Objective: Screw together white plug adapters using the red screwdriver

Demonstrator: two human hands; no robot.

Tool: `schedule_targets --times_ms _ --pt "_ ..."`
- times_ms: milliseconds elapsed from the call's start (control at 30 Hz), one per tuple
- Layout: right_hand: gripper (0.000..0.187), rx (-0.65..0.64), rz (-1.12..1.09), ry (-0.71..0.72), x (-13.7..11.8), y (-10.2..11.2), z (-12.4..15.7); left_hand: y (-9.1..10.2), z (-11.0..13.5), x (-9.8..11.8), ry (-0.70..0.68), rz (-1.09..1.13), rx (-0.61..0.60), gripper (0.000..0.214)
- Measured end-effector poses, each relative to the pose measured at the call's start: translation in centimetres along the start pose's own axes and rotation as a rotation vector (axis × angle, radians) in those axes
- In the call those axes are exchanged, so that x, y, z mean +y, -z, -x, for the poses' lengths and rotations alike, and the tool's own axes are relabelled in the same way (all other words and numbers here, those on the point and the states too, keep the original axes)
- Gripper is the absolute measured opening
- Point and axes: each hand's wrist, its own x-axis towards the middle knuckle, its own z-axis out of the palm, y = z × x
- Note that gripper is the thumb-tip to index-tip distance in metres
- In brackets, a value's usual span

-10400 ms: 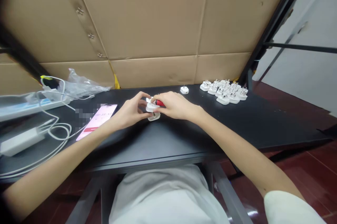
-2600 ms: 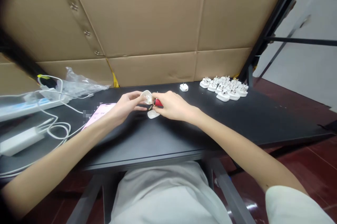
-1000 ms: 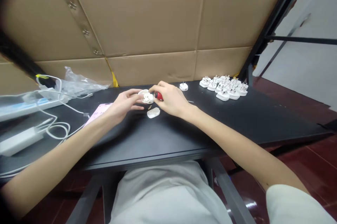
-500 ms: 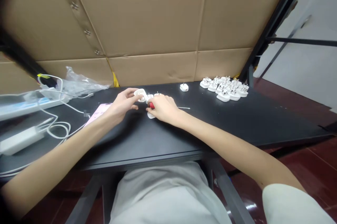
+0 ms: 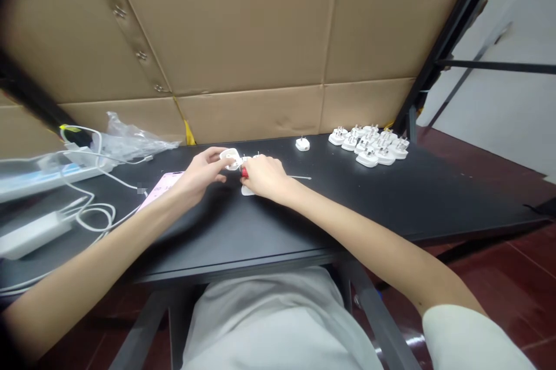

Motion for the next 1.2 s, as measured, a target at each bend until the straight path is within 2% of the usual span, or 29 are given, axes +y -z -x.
schedule_targets --times_ms 367,700,933,1067,1200 --pt "0.020 -0.037 0.038 -0.081 0.5 0.1 -1.4 -0.4 0.2 0.0 -0.057 -0.043 -0.011 0.035" --pt "0.015 -0.014 0.059 -0.034 0.5 0.4 -0.8 -0.2 0.1 -0.1 -0.065 -0.067 -0.023 0.033" --pt "0.013 0.014 -0.018 -0.024 1.6 2.4 0.3 -0.1 -0.1 -0.7 -0.085 -0.074 -0.040 0.039" --pt "0.014 0.194 -0.284 -0.002 2.8 3.8 0.7 0.0 -0.2 -1.0 -0.110 -0.107 -0.105 0.039" --pt "0.016 0.281 -0.371 0.074 3.0 3.8 0.6 -0.1 -0.2 -1.2 -0.150 -0.143 -0.170 0.042"
